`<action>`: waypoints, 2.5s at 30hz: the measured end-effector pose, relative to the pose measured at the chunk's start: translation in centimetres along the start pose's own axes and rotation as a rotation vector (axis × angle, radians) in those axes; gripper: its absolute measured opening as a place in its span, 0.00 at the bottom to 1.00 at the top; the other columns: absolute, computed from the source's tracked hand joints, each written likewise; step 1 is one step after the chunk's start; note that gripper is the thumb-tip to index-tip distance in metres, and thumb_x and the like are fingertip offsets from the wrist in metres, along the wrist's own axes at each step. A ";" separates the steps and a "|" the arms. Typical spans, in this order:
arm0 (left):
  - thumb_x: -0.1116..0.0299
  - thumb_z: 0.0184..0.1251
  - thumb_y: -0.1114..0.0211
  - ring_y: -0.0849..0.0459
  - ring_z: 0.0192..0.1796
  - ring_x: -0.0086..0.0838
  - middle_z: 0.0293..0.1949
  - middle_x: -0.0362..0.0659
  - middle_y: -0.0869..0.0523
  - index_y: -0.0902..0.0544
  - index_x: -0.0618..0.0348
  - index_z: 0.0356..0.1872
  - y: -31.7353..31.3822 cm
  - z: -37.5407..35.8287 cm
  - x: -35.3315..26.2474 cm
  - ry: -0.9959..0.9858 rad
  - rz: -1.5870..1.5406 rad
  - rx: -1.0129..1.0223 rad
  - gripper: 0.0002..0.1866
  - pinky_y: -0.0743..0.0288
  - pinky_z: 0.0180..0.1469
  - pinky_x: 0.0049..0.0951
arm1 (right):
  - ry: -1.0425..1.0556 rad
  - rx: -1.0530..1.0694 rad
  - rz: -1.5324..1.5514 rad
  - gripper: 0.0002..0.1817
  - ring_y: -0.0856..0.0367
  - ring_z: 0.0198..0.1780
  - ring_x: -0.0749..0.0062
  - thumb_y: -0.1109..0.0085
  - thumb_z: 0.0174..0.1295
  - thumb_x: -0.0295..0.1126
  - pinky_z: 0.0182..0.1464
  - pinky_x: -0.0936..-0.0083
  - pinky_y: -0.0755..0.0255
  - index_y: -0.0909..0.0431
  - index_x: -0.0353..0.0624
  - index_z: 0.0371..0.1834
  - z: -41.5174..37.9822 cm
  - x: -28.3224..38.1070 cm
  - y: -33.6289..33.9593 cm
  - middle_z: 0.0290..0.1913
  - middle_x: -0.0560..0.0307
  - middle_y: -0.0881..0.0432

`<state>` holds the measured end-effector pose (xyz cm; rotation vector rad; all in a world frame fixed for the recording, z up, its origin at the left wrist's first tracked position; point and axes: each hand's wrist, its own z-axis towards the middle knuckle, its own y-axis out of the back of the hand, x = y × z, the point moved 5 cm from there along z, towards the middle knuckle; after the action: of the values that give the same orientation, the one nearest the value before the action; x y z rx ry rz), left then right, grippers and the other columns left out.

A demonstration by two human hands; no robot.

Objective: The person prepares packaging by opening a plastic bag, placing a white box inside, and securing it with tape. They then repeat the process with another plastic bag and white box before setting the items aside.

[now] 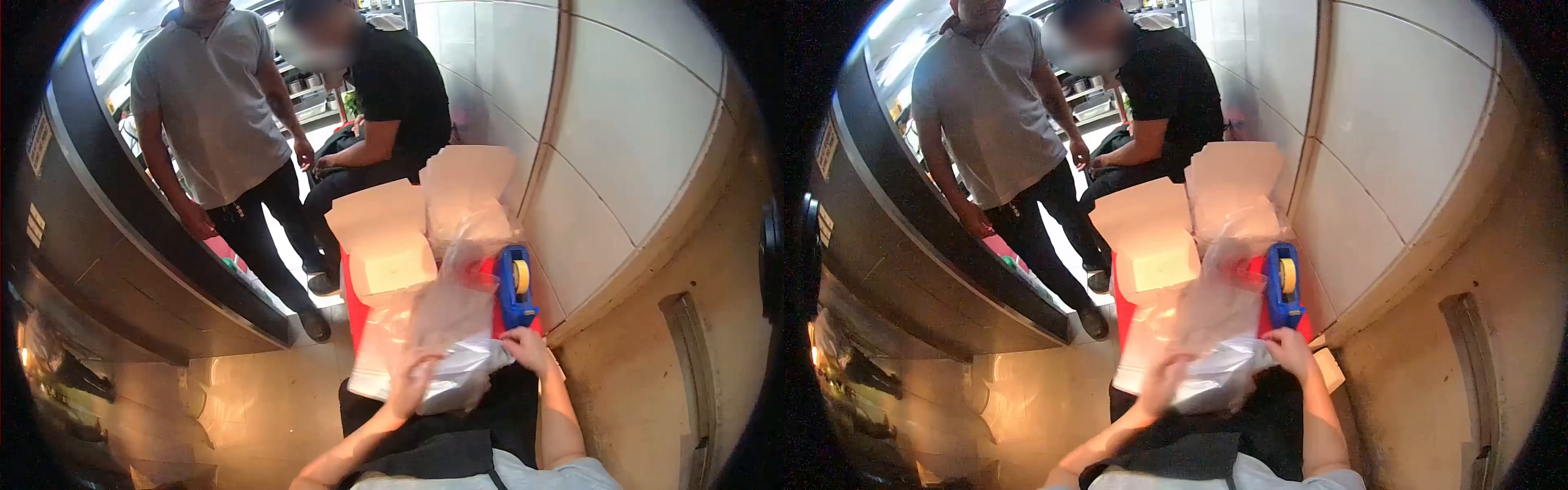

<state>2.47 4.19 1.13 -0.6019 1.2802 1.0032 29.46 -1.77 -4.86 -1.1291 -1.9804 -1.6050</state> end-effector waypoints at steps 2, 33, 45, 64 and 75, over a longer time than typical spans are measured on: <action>0.71 0.58 0.41 0.24 0.51 0.36 0.45 0.44 0.20 0.18 0.58 0.37 -5.4 1.5 -2.7 -0.241 0.365 0.318 0.08 0.36 0.58 0.42 | 0.100 -0.205 -0.161 0.21 0.24 0.44 0.45 0.41 0.51 0.31 0.46 0.59 0.29 0.24 0.40 0.50 -1.5 -1.1 -2.1 0.41 0.40 0.25; 0.76 0.54 0.35 0.27 0.55 0.29 0.52 0.41 0.25 0.29 0.57 0.51 3.9 8.2 -6.7 -0.131 -0.263 0.174 0.22 0.33 0.58 0.30 | 0.498 -0.101 0.697 0.27 0.25 0.49 0.73 0.35 0.57 0.44 0.52 0.75 0.30 0.29 0.39 0.53 7.4 13.0 4.3 0.45 0.56 0.22; 0.48 0.70 0.50 0.22 0.47 0.26 0.46 0.40 0.21 0.27 0.55 0.55 6.7 9.0 4.2 0.566 -0.881 0.078 0.24 0.29 0.50 0.30 | 0.636 -0.122 0.612 0.06 0.23 0.34 0.83 0.44 0.64 0.32 0.34 0.83 0.29 0.23 0.42 0.35 6.2 21.7 1.5 0.32 0.63 0.22; 0.61 0.67 0.41 0.36 0.22 0.09 0.17 0.28 0.31 0.18 0.60 0.36 23.0 7.2 -15.1 -0.270 0.312 -0.257 0.12 0.44 0.23 0.16 | 0.750 -0.325 0.821 0.16 0.32 0.30 0.89 0.47 0.66 0.43 0.28 0.89 0.37 0.28 0.48 0.52 3.6 23.3 14.9 0.31 0.68 0.28; 0.51 0.74 0.57 0.39 0.14 0.13 0.17 0.30 0.32 0.24 0.55 0.51 18.8 8.5 -7.3 -0.048 -0.444 -0.343 0.21 0.44 0.15 0.15 | 0.873 0.145 0.957 0.24 0.33 0.59 0.74 0.42 0.60 0.32 0.58 0.73 0.38 0.33 0.46 0.60 5.5 26.8 2.0 0.57 0.62 0.30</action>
<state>-9.48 18.13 12.99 -1.0674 0.8795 0.8588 15.43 13.08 13.52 -0.8594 -0.7681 -1.0835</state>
